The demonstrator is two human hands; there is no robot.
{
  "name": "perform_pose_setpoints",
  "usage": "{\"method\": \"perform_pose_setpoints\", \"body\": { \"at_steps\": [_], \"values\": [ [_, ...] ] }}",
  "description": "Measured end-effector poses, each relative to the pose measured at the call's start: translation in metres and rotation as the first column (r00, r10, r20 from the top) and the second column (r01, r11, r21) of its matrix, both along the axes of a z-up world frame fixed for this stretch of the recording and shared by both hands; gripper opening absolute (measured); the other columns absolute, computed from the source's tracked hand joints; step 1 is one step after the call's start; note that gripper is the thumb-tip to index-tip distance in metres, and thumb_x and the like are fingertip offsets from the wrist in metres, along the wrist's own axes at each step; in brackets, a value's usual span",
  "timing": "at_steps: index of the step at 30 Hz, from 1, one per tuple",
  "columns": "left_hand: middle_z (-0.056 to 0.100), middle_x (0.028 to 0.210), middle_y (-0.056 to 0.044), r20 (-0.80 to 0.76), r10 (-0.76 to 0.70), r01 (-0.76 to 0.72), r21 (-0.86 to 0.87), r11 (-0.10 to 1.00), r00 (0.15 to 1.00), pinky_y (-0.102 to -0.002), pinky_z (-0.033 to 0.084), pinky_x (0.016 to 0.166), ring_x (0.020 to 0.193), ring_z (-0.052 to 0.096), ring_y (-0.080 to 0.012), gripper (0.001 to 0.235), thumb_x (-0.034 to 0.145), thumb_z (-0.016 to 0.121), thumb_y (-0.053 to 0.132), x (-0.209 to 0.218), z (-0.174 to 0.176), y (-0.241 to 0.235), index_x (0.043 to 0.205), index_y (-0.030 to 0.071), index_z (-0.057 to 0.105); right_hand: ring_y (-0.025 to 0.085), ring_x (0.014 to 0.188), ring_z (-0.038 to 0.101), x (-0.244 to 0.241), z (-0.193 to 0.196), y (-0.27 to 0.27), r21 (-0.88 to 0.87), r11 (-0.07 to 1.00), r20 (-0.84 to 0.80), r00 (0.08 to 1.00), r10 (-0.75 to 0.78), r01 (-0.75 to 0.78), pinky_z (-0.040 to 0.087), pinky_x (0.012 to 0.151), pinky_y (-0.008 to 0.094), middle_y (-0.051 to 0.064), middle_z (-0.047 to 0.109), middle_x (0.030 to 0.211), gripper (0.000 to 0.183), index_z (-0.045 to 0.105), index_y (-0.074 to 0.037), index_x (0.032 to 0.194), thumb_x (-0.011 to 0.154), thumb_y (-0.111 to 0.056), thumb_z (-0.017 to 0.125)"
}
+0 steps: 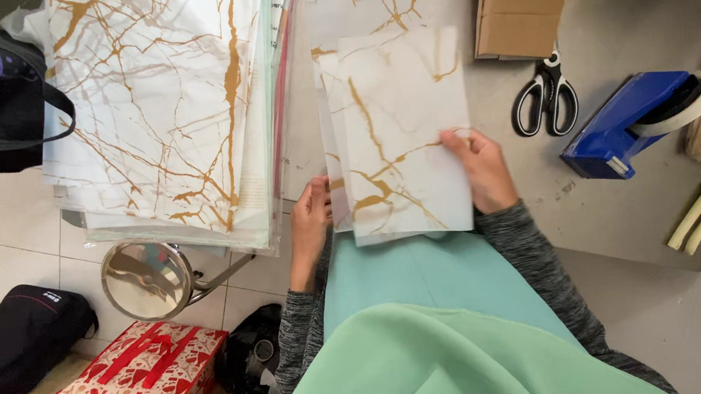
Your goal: The person folds and cuts sheets of white paper with gold marble patterns using scissors, then tapes the folded paper into a cone shape. Finally, the person places a flower bouquet with a teddy bear into the paper cone to wrap it.
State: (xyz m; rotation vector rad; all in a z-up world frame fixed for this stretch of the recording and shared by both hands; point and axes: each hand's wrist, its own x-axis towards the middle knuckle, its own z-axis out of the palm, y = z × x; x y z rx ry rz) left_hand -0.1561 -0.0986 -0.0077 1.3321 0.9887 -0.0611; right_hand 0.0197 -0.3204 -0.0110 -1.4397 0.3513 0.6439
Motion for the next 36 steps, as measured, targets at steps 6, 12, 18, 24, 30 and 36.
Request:
{"method": "perform_pose_setpoints", "body": {
  "at_steps": [6, 12, 18, 24, 30, 36],
  "values": [
    [0.078, 0.086, -0.009, -0.015, -0.130, 0.130, 0.173, 0.976, 0.991, -0.035, 0.060, 0.069, 0.078, 0.068, -0.0147, 0.028, 0.099, 0.069, 0.045, 0.001, -0.015, 0.007, 0.110, 0.020, 0.076, 0.013, 0.084, 0.071, -0.010, -0.070, -0.007, -0.090, 0.990, 0.161, 0.979, 0.125, -0.111, 0.063, 0.075, 0.030, 0.005, 0.072, 0.100, 0.034, 0.063, -0.010, 0.128, 0.099, -0.024, 0.075],
    [0.077, 0.083, -0.001, -0.011, -0.114, 0.114, 0.139, 0.984, 0.993, -0.027, 0.058, 0.067, 0.075, 0.064, -0.0095, 0.027, 0.100, 0.067, 0.044, 0.002, -0.015, 0.007, 0.106, 0.020, 0.077, 0.046, 0.129, 0.056, -0.025, 0.030, 0.025, -0.495, 0.865, 0.601, 0.686, 0.409, -0.082, 0.046, 0.110, 0.056, 0.028, 0.046, 0.142, 0.077, 0.033, -0.004, 0.151, 0.096, -0.032, 0.080],
    [0.068, 0.075, -0.002, 0.040, -0.111, 0.102, 0.177, 0.979, 0.993, -0.032, 0.053, 0.066, 0.075, 0.059, -0.0150, 0.032, 0.104, 0.061, 0.043, 0.002, -0.017, 0.002, 0.103, 0.014, 0.076, 0.045, 0.142, 0.039, -0.054, 0.044, 0.041, -0.845, 0.504, 0.434, 0.319, 0.842, -0.180, 0.034, 0.115, 0.059, 0.025, 0.033, 0.160, 0.081, 0.056, -0.011, 0.145, 0.086, -0.063, 0.073],
    [0.066, 0.073, -0.005, 0.041, -0.110, 0.099, 0.215, 0.972, 0.993, -0.034, 0.052, 0.069, 0.075, 0.057, -0.0173, 0.030, 0.104, 0.062, 0.039, 0.006, -0.004, 0.001, 0.101, 0.011, 0.074, 0.039, 0.157, 0.013, -0.060, 0.013, 0.036, -0.903, 0.404, 0.364, 0.234, 0.901, -0.149, 0.016, 0.117, 0.052, 0.018, 0.015, 0.172, 0.077, 0.040, -0.016, 0.159, 0.097, -0.058, 0.061],
    [0.060, 0.065, -0.005, 0.014, -0.107, 0.100, 0.261, 0.960, 0.994, -0.035, 0.050, 0.063, 0.066, 0.055, -0.0183, 0.032, 0.105, 0.060, 0.041, 0.008, -0.010, 0.001, 0.094, 0.014, 0.072, 0.037, 0.152, 0.020, -0.072, 0.007, 0.029, -0.928, 0.369, 0.369, 0.013, 0.930, -0.044, 0.007, 0.113, 0.055, 0.009, 0.027, 0.169, 0.089, 0.046, -0.028, 0.153, 0.080, -0.077, 0.059],
    [0.056, 0.058, -0.002, 0.037, -0.087, 0.074, 0.268, 0.960, 0.995, -0.029, 0.052, 0.061, 0.060, 0.058, -0.0150, 0.033, 0.107, 0.053, 0.039, 0.005, -0.027, 0.006, 0.089, 0.016, 0.067, 0.013, 0.111, 0.057, -0.058, -0.012, 0.017, -0.733, 0.665, 0.662, 0.070, 0.746, -0.143, 0.035, 0.091, 0.032, -0.017, 0.066, 0.125, 0.013, 0.074, -0.036, 0.108, 0.096, -0.037, 0.073]
  ]
}}
